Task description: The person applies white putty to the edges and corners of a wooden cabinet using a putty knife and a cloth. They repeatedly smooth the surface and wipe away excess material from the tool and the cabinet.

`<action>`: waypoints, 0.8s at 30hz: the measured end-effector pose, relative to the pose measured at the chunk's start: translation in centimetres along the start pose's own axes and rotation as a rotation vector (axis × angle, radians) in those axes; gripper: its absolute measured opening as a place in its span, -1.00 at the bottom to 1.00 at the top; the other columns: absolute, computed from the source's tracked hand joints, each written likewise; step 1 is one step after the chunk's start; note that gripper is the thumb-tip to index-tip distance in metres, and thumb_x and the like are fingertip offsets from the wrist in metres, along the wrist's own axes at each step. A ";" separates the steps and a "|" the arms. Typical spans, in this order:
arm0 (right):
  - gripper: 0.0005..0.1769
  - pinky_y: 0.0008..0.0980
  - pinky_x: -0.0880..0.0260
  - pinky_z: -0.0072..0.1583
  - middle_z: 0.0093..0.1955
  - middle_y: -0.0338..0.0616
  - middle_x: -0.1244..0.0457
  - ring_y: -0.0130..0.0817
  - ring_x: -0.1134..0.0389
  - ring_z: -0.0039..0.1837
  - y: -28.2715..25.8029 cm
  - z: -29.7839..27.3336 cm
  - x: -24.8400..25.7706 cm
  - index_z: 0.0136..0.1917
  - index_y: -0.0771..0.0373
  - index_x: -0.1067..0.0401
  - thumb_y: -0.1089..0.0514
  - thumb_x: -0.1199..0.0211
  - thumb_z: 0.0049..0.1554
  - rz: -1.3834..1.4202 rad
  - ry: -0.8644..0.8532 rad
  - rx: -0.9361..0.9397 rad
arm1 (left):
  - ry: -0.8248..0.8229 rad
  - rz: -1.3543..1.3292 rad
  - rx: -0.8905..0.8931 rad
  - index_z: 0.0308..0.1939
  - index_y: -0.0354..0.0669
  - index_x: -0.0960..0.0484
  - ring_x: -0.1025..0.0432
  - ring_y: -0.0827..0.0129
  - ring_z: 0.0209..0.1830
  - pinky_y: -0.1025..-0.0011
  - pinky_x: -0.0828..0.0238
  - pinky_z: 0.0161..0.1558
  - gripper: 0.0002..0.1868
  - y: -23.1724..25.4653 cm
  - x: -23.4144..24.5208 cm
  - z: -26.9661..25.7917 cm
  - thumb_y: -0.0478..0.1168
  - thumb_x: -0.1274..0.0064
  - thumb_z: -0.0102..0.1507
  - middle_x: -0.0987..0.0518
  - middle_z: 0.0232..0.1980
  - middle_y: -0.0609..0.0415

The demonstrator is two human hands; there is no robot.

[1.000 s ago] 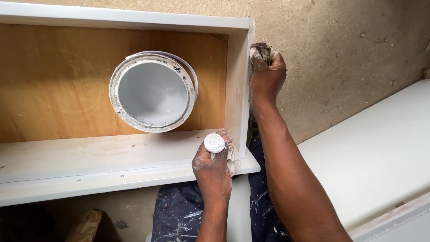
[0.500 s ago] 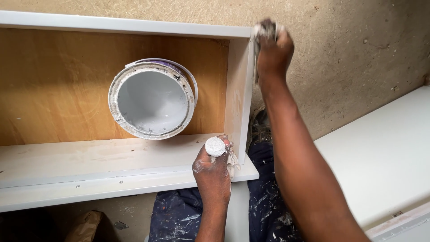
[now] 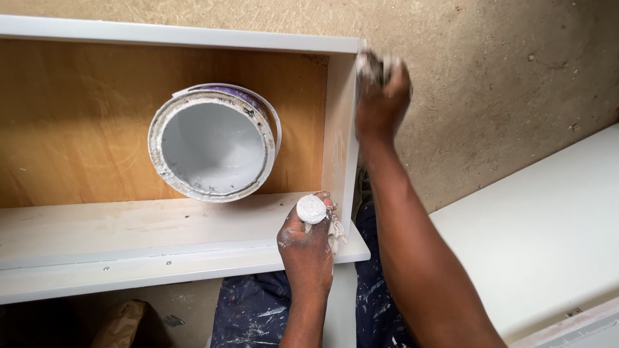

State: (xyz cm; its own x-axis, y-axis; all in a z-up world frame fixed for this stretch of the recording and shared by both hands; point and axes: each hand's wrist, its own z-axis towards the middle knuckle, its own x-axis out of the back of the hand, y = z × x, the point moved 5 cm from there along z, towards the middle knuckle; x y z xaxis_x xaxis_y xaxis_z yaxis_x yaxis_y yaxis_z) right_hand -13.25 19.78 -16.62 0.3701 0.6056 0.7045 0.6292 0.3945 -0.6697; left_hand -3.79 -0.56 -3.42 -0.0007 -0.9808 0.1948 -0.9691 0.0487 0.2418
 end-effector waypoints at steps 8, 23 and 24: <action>-0.91 -0.45 -0.22 -0.37 -0.22 -0.22 -0.30 -0.50 -0.23 -0.35 -1.1 0.3 -0.4 -0.02 0.21 -0.34 0.25 -0.08 0.17 0.037 -0.005 0.030 | 0.012 -0.006 -0.007 -0.10 -0.15 -0.76 -0.62 0.48 -0.18 0.49 -0.53 -0.08 -0.77 0.3 0.2 0.2 -0.19 -0.20 0.19 -0.77 -0.19 0.11; -0.95 -0.53 -0.36 -0.23 -0.20 -0.25 -0.34 -0.55 -0.29 -0.27 -0.6 1.2 0.7 -0.08 0.19 -0.43 0.22 -0.17 0.18 0.149 -0.075 -0.283 | 0.010 -0.046 0.032 -0.08 -0.17 -0.77 -0.61 0.47 -0.17 0.48 -0.52 -0.06 -0.76 -0.4 0.3 0.4 -0.23 -0.19 0.19 -0.77 -0.16 0.09; -0.92 -0.59 -0.37 -0.27 -0.20 -0.24 -0.35 -0.57 -0.31 -0.28 -0.6 2.7 0.5 -0.06 0.20 -0.47 0.23 -0.17 0.19 0.141 -0.111 -0.207 | 0.000 -0.021 0.027 -0.08 -0.14 -0.76 -0.63 0.47 -0.14 0.46 -0.54 -0.03 -0.75 -0.5 0.3 0.4 -0.19 -0.20 0.19 -0.78 -0.14 0.10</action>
State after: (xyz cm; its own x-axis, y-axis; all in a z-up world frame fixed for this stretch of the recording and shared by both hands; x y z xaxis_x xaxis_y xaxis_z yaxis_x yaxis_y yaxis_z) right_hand -15.26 21.68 -16.53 0.3942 0.7211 0.5697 0.7070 0.1581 -0.6893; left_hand -3.36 -0.90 -3.86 0.0201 -0.9816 0.1897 -0.9751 0.0226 0.2204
